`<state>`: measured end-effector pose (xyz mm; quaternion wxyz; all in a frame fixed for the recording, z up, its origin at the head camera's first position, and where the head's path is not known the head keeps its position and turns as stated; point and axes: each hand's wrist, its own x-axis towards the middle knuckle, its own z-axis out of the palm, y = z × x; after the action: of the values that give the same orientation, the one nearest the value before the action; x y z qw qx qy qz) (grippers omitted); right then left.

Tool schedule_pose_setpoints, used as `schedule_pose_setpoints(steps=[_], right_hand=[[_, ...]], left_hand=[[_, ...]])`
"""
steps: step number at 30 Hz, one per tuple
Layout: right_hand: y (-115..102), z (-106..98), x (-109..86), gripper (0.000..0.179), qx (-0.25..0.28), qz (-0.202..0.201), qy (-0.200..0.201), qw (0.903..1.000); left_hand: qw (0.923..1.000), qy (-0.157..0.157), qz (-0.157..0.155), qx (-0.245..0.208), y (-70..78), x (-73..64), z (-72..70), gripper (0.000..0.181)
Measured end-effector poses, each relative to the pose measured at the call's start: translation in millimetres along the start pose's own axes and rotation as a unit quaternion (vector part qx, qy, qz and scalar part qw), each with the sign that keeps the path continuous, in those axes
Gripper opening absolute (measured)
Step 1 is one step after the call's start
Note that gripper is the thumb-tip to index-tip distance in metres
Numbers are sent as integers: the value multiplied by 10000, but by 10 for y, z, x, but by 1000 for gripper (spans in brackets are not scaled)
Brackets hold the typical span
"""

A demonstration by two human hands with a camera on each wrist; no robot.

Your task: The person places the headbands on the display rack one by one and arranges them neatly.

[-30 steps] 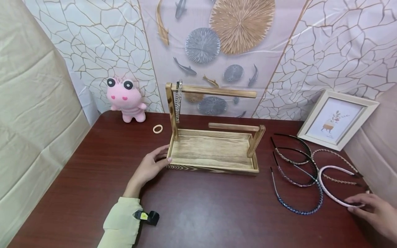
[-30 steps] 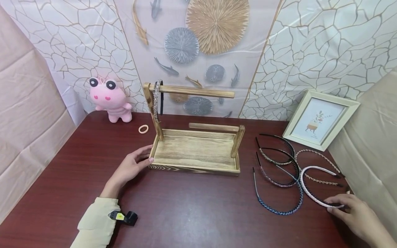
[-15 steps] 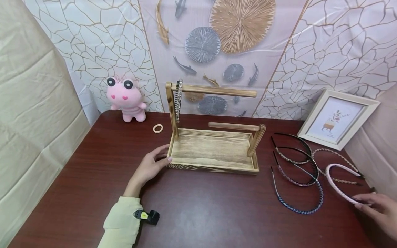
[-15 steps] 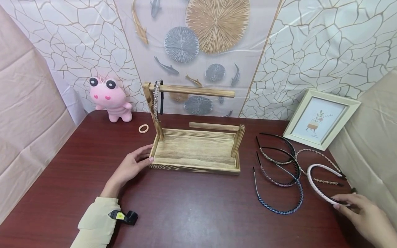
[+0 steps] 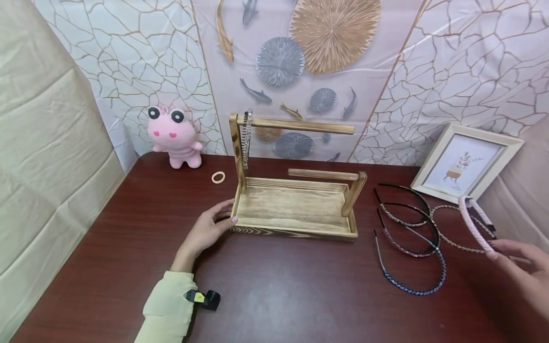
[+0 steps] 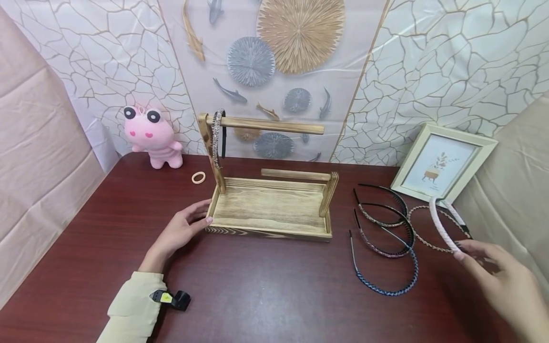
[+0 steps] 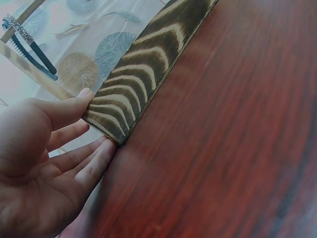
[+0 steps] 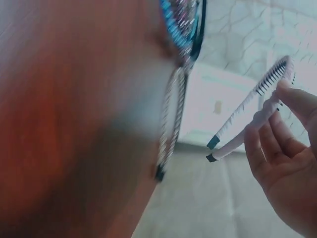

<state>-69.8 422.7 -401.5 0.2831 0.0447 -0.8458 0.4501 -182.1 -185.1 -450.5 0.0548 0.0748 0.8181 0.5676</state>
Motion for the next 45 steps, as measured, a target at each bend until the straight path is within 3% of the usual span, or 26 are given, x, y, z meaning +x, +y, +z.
schedule_pose_setpoints(steps=[4,9,11,14,16,20,23,25,28,32,45], right_hand=[[-230,120,120,45,124,25,-88,9999],[-463,276,288,41,945,69,-385,9948],[-549,331,352,37,790,143,-456,9957],[-663,425,442,33,-8,169,-368,9992],[-724,488,494,31,-233,251,-418,9985],[-827,631,602,25,-11,416,-479,9980],[-887,730,675,24,193,327,-459,9982],[-917,786,716,24,630,246,-452,9967],[-960,866,774,26,1491,172,-445,9877],[-1042,971,847,25,2449,121,-399,9686],[-1425,1346,1071,20,3462,-345,-680,9351]], left_hand=[[10000,26,-22,50,18,-4,-2,55],[10000,35,19,85,18,-1,-5,55],[10000,37,30,69,11,5,-3,56],[10000,43,42,48,1,11,3,56],[10000,34,26,40,22,6,7,57],[10000,-3,-36,71,231,-69,3,55],[10000,-43,-35,78,356,-118,-3,54],[10000,-54,-17,47,378,-132,-2,54],[10000,-39,2,-10,380,-135,5,53],[10000,-22,-7,-33,396,-144,13,52],[10000,-56,24,-41,372,-136,-9,54]])
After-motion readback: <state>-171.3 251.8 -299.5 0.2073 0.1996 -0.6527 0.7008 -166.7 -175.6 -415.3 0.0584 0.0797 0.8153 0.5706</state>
